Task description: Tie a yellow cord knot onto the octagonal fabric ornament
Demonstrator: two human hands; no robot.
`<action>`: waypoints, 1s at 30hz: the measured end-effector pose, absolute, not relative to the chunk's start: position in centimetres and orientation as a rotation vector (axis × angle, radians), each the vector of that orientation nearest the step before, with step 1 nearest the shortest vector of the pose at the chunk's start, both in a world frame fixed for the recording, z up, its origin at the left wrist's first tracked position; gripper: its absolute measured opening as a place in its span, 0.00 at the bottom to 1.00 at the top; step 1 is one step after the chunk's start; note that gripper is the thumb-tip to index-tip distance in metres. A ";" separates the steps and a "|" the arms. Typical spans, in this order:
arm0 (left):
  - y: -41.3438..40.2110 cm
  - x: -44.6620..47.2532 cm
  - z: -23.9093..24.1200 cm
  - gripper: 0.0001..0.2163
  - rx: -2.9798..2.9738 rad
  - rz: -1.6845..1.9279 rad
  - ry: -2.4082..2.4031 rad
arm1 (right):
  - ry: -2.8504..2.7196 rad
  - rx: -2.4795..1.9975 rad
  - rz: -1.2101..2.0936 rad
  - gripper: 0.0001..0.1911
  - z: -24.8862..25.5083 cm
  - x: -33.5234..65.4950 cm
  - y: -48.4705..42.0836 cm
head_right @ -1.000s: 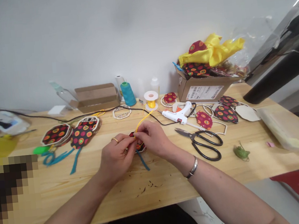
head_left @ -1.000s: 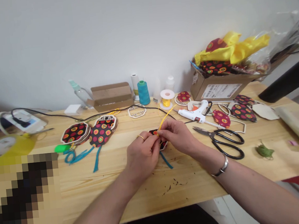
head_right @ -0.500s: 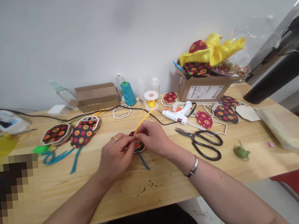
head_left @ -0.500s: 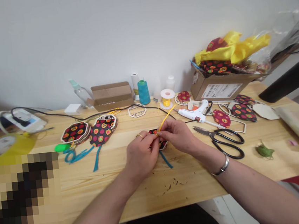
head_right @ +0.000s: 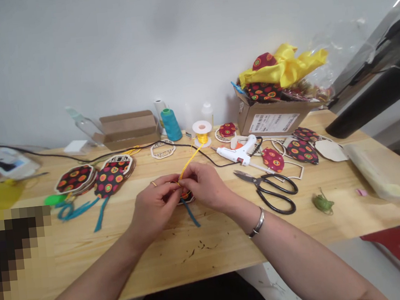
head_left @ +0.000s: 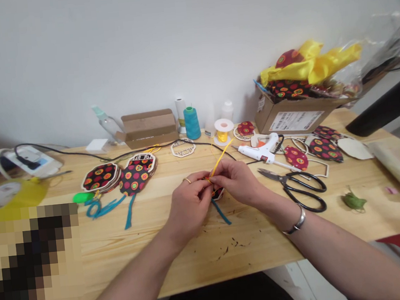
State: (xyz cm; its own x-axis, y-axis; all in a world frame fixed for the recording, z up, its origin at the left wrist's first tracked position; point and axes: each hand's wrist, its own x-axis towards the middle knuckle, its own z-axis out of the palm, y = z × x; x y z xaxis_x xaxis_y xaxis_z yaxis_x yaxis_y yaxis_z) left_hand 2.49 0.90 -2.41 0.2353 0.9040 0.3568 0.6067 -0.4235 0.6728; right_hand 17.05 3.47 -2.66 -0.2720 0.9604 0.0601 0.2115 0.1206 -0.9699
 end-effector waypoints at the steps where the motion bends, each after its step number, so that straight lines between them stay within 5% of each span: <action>1: 0.9 2.5 -2.4 0.09 2.115 1.013 1.388 | -1.639 -1.175 1.190 0.03 -2.6 17.1 3.5; 15: 0.7 2.3 -1.9 0.07 2.125 0.956 1.301 | -1.599 -1.119 1.314 0.03 -2.5 16.9 3.4; 30: 2.1 2.1 -1.8 0.12 1.002 0.917 1.061 | -1.508 -0.994 1.468 0.03 -2.4 17.2 3.5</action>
